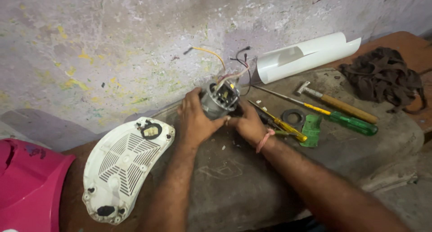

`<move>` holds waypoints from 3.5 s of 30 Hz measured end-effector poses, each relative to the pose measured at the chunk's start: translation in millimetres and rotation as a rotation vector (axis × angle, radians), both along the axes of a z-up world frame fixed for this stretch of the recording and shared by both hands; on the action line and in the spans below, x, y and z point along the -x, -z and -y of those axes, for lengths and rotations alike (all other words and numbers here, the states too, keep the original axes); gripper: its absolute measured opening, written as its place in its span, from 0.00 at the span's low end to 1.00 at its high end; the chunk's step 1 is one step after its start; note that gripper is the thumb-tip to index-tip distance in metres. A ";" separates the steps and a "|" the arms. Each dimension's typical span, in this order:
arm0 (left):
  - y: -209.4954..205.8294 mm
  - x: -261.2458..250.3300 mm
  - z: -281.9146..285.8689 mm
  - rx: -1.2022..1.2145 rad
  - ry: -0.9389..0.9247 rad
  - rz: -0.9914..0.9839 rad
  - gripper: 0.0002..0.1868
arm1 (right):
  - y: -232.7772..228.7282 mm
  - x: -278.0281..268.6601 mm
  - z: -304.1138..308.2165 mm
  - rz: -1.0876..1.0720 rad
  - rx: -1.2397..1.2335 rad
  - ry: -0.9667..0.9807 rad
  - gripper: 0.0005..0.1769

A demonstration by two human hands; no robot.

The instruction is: The person repairs a small electrical motor by using a hammer to tap its casing and pliers to adjust internal components. They also use a screwdriver to manipulate parts within the motor assembly while holding it on a workbench.

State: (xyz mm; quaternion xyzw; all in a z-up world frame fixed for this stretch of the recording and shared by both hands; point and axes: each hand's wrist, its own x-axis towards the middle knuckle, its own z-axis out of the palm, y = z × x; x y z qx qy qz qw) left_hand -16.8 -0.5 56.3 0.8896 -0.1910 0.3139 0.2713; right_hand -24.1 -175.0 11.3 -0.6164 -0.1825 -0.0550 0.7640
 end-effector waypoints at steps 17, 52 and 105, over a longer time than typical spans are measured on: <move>-42.9 -6.6 -1.8 -0.059 0.008 -0.465 0.72 | 2.3 -4.4 16.9 -0.041 0.060 -0.136 0.41; -22.4 -4.4 -0.4 0.010 -0.031 -0.348 0.65 | -53.9 72.2 82.9 0.348 1.545 0.233 0.25; -13.2 -11.4 -0.1 0.037 -0.020 -0.270 0.63 | -36.3 83.3 92.6 -0.042 0.965 0.273 0.47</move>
